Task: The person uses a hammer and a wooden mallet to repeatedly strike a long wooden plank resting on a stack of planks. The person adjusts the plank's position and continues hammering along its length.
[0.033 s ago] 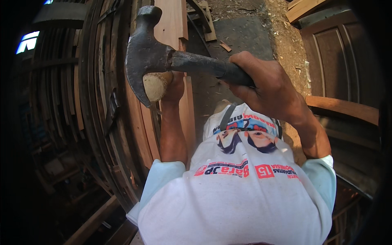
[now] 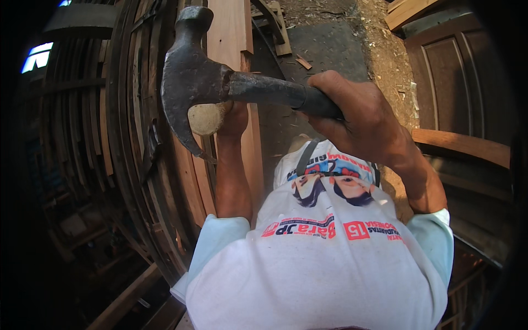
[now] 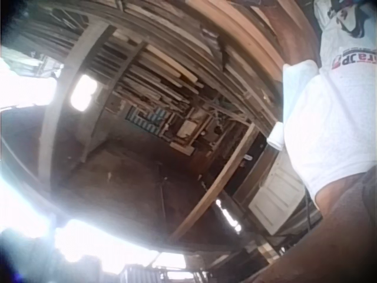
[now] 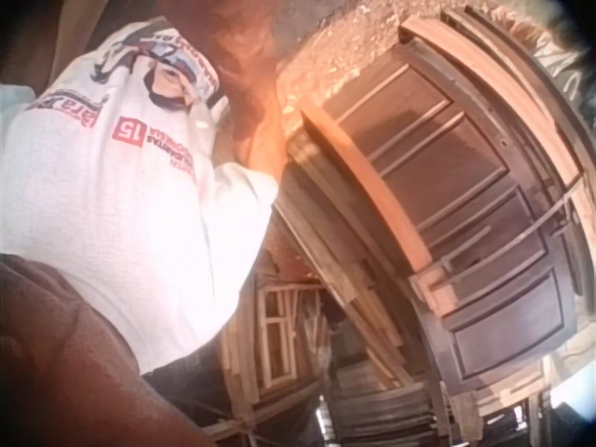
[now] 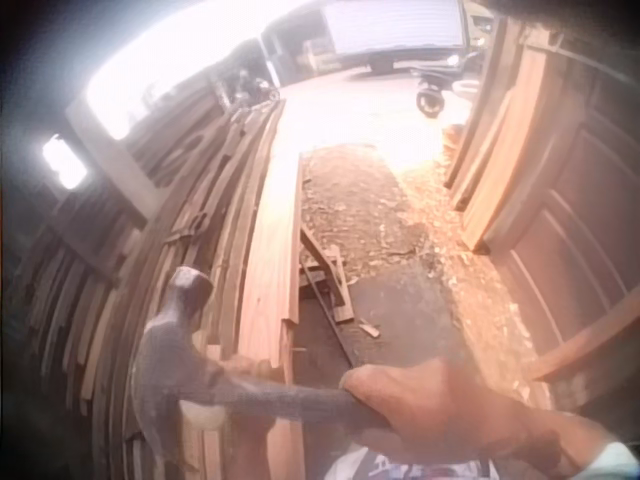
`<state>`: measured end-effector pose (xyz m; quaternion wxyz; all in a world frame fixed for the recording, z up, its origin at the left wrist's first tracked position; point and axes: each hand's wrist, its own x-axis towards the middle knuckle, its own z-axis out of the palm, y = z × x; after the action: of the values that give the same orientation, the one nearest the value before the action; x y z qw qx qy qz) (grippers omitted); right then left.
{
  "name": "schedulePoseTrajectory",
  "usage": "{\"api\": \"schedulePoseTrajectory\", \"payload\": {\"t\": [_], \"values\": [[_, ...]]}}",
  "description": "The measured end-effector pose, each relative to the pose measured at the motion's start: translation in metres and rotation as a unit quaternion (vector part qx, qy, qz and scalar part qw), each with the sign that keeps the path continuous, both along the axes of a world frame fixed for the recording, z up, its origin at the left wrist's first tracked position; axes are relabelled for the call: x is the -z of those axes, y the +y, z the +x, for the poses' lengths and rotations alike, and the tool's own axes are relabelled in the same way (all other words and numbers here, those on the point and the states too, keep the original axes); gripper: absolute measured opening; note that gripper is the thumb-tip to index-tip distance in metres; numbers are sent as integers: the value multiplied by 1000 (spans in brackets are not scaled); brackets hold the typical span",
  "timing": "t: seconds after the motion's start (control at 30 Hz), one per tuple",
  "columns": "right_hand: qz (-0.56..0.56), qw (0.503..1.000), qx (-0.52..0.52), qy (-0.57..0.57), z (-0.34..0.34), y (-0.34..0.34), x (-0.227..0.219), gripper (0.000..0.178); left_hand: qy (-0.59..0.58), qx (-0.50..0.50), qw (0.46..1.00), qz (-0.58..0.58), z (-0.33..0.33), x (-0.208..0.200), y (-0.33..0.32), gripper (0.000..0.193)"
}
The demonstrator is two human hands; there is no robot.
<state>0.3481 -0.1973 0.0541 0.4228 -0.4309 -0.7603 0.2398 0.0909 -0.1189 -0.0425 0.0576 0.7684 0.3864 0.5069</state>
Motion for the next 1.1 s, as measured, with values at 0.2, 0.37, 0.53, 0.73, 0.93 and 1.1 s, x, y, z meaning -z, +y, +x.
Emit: {"api": "schedulePoseTrajectory", "payload": {"t": [0.2,0.37,0.53,0.73,0.93,1.1], "values": [[-18,990,-5,-138,4,1,5,33,91,-45,994,-48,2,13,14,17],[6,999,5,-54,-3,-2,-14,29,37,-2,999,23,13,-9,11,21],[7,979,10,-202,-2,0,7,30,-85,-7,983,-160,3,6,9,20],[63,997,12,-31,-13,-8,-25,21,79,-51,995,38,-8,19,10,15],[-43,984,-20,-171,-7,-14,19,28,-94,28,980,-172,-16,24,-1,14],[-113,992,17,-53,-4,-22,13,27,-340,65,923,-166,-45,20,28,19]]}}
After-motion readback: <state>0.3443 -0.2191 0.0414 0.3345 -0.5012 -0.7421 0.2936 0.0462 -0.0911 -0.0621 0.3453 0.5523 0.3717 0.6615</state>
